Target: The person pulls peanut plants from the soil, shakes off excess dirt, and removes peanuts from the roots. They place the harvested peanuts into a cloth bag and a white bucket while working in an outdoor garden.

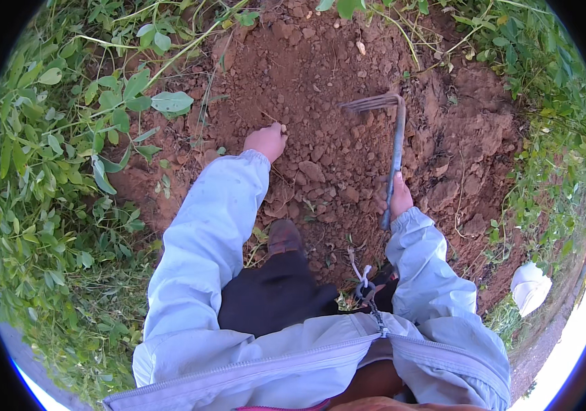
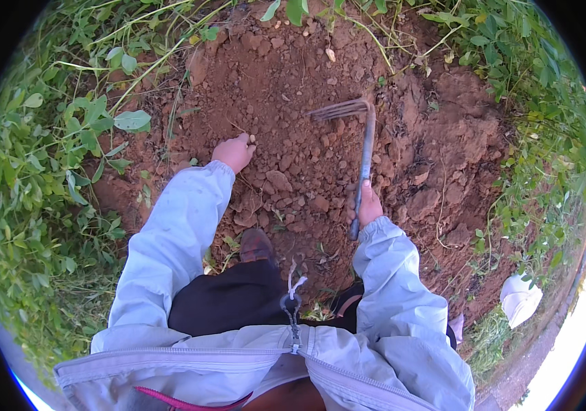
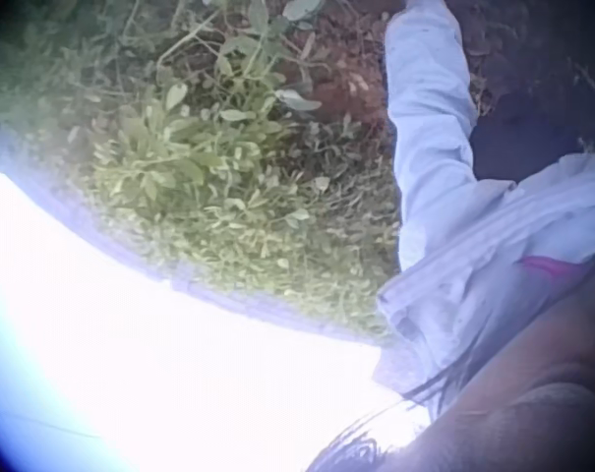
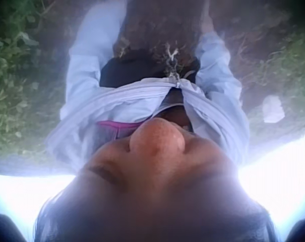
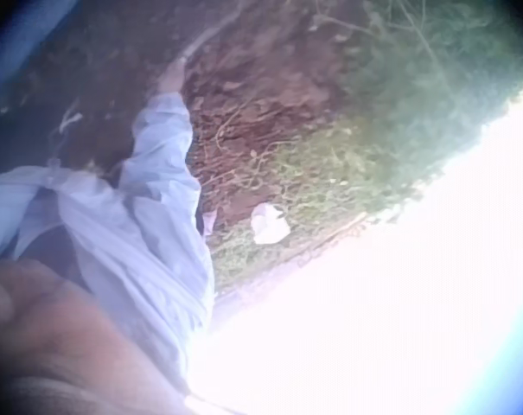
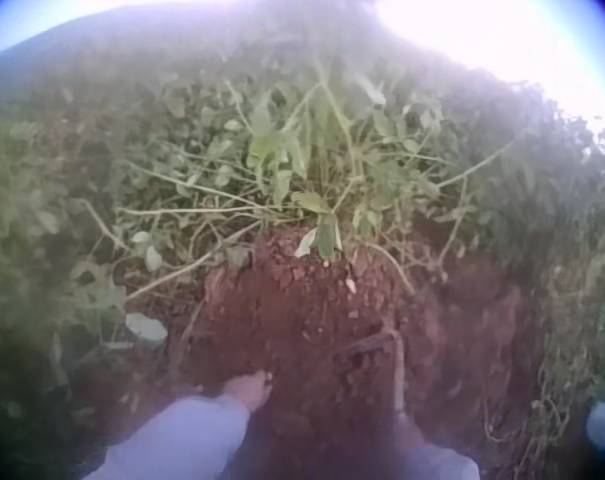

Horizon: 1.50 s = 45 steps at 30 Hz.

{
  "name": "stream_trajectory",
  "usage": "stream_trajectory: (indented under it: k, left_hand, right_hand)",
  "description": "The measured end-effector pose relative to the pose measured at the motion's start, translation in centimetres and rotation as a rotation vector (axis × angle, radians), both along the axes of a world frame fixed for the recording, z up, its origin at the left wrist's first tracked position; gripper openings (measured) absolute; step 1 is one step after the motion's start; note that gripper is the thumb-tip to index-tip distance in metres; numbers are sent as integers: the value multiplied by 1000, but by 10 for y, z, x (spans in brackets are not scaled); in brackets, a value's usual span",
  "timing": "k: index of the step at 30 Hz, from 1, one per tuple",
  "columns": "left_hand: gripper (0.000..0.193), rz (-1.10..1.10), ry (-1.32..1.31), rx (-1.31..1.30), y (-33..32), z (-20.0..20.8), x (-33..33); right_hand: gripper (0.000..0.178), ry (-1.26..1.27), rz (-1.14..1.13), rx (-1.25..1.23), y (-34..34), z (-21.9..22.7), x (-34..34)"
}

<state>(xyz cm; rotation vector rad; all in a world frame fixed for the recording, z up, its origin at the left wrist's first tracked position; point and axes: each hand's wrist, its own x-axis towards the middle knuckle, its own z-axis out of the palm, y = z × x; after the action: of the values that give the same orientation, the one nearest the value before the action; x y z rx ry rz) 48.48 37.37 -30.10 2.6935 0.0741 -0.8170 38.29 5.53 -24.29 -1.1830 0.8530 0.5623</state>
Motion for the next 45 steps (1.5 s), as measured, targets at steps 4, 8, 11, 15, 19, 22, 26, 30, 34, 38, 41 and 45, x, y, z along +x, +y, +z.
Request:
stream_trajectory:
  k: [4, 8, 11, 15, 19, 22, 26, 30, 34, 38, 41, 45]
  left_hand:
    - [25, 30, -7, -49, 1, -12, 5]
    - [20, 388, 80, -662, 29, -24, -16]
    - [15, 573, 213, -828, 30, 1, -40]
    - [13, 715, 242, -894, 45, 2, -72]
    - [18, 545, 66, -708, 56, -15, -85]
    - [23, 382, -64, -503, 38, 7, -72]
    - [27, 72, -21, -103, 16, 15, -53]
    - [26, -6, 25, -31, 26, 1, -54]
    - [24, 152, 206, -242, 31, 2, -61]
    - [18, 788, 526, -1210, 31, 31, -61]
    - [16, 1056, 505, -1670, 11, 52, -65]
    - [13, 1312, 473, -1847, -15, 61, -77]
  right_hand:
    - [59, -369, 830, -1344, -37, -51, -15]
    - [58, -512, 1096, -1013, 68, 18, 39]
    - [56, -734, 1130, -778, 112, 0, 25]
    - [32, -952, 1258, -485, 116, 7, -20]
    - [18, -720, 971, -655, 112, -8, 3]
    - [24, -640, 1163, -814, 118, -25, 40]
    - [31, -501, 1298, -801, 120, -38, 50]
    - [25, -300, 859, -381, 110, -22, 41]
    - [22, -124, 548, -55, 109, 0, 36]
    - [20, -148, 371, 116, 116, 11, 34]
    - [19, -217, 463, 115, 128, 26, 37]
    - [26, -414, 615, -29, 136, 25, 34]
